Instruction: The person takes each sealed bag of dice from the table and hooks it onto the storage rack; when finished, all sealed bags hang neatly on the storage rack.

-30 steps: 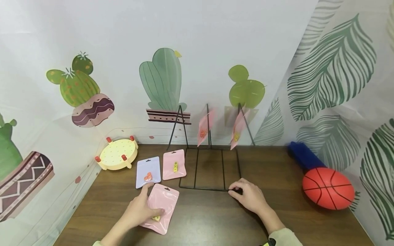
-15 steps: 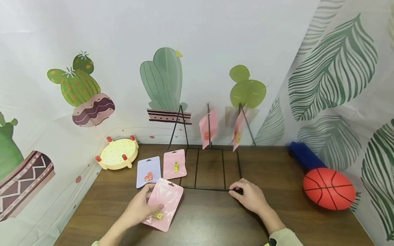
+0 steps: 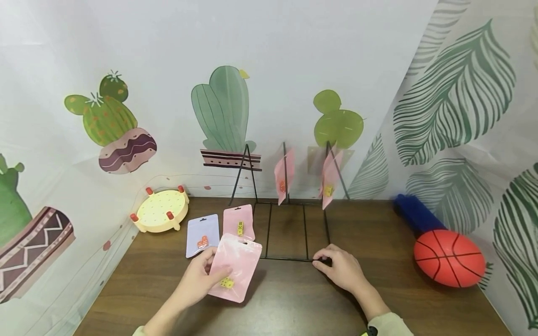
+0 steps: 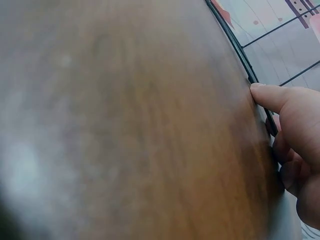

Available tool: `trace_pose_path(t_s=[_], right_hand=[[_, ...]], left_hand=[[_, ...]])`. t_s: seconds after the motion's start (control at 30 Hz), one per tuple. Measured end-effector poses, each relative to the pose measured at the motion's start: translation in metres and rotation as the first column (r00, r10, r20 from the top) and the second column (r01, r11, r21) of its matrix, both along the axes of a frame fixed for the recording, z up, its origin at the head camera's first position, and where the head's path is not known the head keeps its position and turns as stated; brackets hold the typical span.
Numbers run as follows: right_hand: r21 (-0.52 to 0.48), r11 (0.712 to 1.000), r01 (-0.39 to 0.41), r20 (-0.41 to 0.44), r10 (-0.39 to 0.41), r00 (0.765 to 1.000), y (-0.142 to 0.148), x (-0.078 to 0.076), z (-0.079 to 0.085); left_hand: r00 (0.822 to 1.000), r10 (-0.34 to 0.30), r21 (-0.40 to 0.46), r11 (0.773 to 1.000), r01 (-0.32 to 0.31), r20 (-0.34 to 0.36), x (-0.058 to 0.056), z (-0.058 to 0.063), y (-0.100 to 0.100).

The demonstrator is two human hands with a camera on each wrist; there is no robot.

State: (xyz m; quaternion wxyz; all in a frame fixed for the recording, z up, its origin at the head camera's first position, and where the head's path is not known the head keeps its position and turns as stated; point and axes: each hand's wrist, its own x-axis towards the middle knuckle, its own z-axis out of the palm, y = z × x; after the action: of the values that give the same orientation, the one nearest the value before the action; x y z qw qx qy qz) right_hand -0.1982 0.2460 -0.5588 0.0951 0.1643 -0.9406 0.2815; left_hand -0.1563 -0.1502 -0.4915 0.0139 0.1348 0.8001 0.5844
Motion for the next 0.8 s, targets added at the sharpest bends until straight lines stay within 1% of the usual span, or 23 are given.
trace_pose_path(t_s=[0.07, 0.13, 0.23, 0.3, 0.37, 0.47, 0.57, 0.73, 0.8], right_hand=[[0.001, 1.0, -0.001, 0.001, 0.001, 1.0, 0.0, 0.0, 0.0], [0.0, 1.0, -0.002, 0.004, 0.002, 1.0, 0.0, -0.001, 0.0], [-0.002, 1.0, -0.001, 0.005, 0.001, 1.0, 0.001, -0.001, 0.0], [-0.003, 1.0, -0.001, 0.005, 0.001, 1.0, 0.001, -0.001, 0.0], [-0.003, 1.0, -0.001, 0.002, 0.001, 1.0, 0.001, -0.001, 0.001], [-0.001, 1.0, -0.001, -0.004, 0.001, 1.0, 0.0, -0.001, 0.001], [0.001, 1.0, 0.001, -0.012, -0.001, 1.0, 0.0, -0.001, 0.0], [0.0, 1.0, 0.003, -0.017, -0.003, 1.0, 0.0, -0.002, -0.002], [0.002, 1.0, 0.004, -0.019, -0.004, 1.0, 0.0, -0.002, -0.002]], left_hand=[[1.0, -0.024, 0.043, 0.999, 0.024, -0.006, -0.001, 0.001, 0.006], [0.998, -0.053, 0.076, 0.996, 0.055, -0.031, -0.002, 0.001, 0.013], [0.993, -0.079, 0.095, 0.992, 0.087, -0.085, -0.003, 0.004, 0.024], [0.989, -0.091, 0.115, 0.988, 0.105, -0.119, -0.003, 0.009, 0.033], [0.986, -0.09, 0.133, 0.985, 0.109, -0.144, -0.003, 0.018, 0.042], [0.98, -0.09, 0.154, 0.981, 0.118, -0.179, -0.001, 0.034, 0.055], [0.975, -0.095, 0.16, 0.979, 0.128, -0.201, 0.0, 0.049, 0.067], [0.972, -0.103, 0.167, 0.976, 0.139, -0.212, -0.003, 0.063, 0.081], [0.97, -0.095, 0.169, 0.976, 0.135, -0.225, -0.004, 0.067, 0.086]])
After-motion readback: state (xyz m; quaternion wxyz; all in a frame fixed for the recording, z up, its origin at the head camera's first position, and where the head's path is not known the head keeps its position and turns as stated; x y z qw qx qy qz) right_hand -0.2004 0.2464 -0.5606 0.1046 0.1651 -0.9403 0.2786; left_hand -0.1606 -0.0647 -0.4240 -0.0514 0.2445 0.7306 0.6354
